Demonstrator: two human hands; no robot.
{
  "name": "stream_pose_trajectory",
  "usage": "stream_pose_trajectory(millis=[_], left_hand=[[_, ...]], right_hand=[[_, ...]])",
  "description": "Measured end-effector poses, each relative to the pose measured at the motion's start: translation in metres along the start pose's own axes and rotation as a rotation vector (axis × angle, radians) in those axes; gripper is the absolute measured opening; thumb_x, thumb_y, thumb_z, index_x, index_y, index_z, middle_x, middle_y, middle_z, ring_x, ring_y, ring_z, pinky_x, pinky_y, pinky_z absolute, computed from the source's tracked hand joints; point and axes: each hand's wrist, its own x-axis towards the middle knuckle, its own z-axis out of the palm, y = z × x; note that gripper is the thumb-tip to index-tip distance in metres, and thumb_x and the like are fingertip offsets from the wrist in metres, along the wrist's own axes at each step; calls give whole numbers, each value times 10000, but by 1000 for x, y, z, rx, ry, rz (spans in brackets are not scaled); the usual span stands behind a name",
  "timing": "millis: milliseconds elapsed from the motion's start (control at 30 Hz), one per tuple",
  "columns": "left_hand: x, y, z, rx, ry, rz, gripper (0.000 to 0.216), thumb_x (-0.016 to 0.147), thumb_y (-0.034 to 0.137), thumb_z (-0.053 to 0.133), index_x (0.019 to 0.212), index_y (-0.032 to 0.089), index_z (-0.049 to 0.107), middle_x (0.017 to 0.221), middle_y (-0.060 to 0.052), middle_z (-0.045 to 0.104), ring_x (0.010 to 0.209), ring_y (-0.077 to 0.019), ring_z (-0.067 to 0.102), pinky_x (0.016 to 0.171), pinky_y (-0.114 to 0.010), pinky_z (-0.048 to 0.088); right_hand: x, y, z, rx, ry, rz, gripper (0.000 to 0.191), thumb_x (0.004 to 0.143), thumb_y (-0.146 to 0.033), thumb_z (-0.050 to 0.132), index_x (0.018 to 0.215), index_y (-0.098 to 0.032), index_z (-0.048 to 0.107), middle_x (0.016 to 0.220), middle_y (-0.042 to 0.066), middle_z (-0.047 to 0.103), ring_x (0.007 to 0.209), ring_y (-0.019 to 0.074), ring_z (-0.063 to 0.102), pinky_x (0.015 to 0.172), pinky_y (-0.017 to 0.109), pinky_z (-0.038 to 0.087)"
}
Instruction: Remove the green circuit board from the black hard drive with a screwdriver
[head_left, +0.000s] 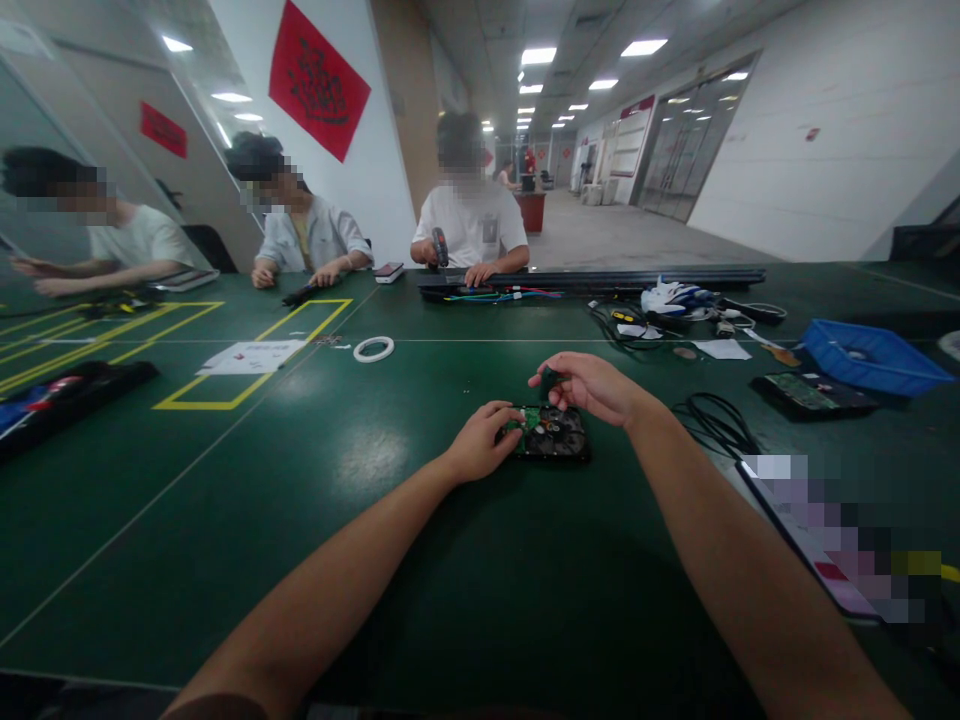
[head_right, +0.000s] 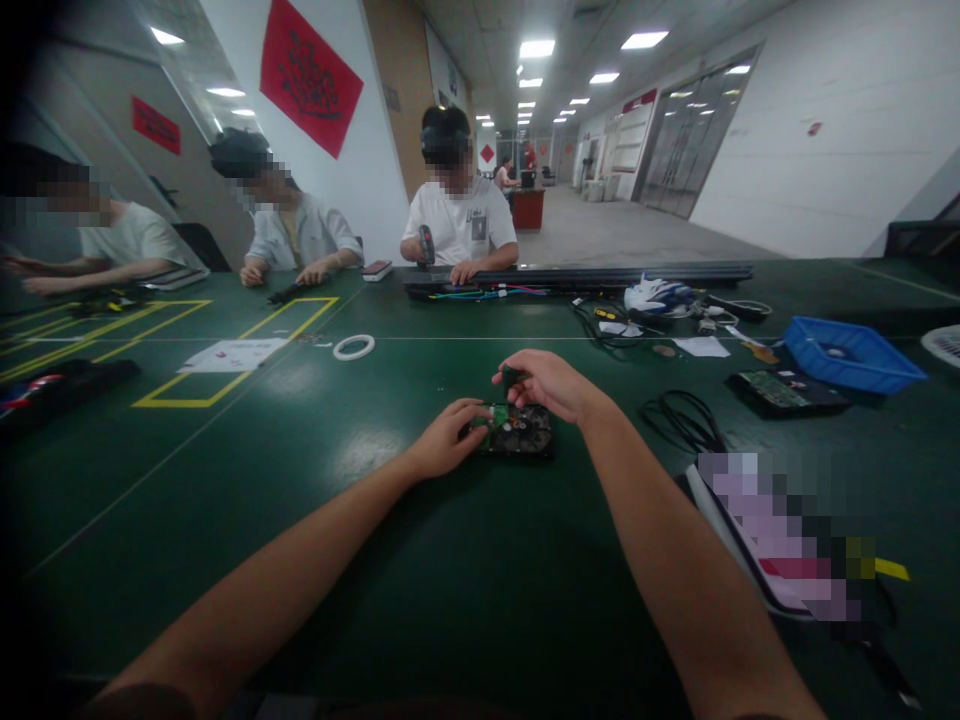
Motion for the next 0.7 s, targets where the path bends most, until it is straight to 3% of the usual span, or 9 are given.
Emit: stream_pose_trajectory(millis=[200,333,600,700], left_hand=[[0,2,-1,-6,10,7,300,960,289,578,1249,241,644,1320,-118,576,1290,-270,531,1099,-460,441],[0,4,-1,-3,6,12,294,959,277,577,1243,238,643,1307,-118,581,1288,-267,531,1097,-458,442],[0,3,-1,11,2,0,298,962,290,575,1250,246,640,1315,-113,579,1295,-267,526,1104,-463,437],[0,3,-1,6,1,3,299,964,290,572,1251,245,640,1320,-115,576,1298,-266,524,1106,-459,437]], right_hand=[[2,3,-5,41,-42,-10,151,928,-287,624,1041,-190,648,1002,111,730,675,152,635,596,270,536],[2,3,-5,52,-61,-5,148,937,-285,612,1029,-179,660,992,106,714,675,147,637,588,262,532],[1,2,-4,12,18,-12,98,913,-274,633,961,-189,623,935,85,699,629,143,613,519,254,483],[1,0,-5,-45,48,-25,139,921,-291,627,1034,-211,638,933,73,690,600,135,590,492,250,455]])
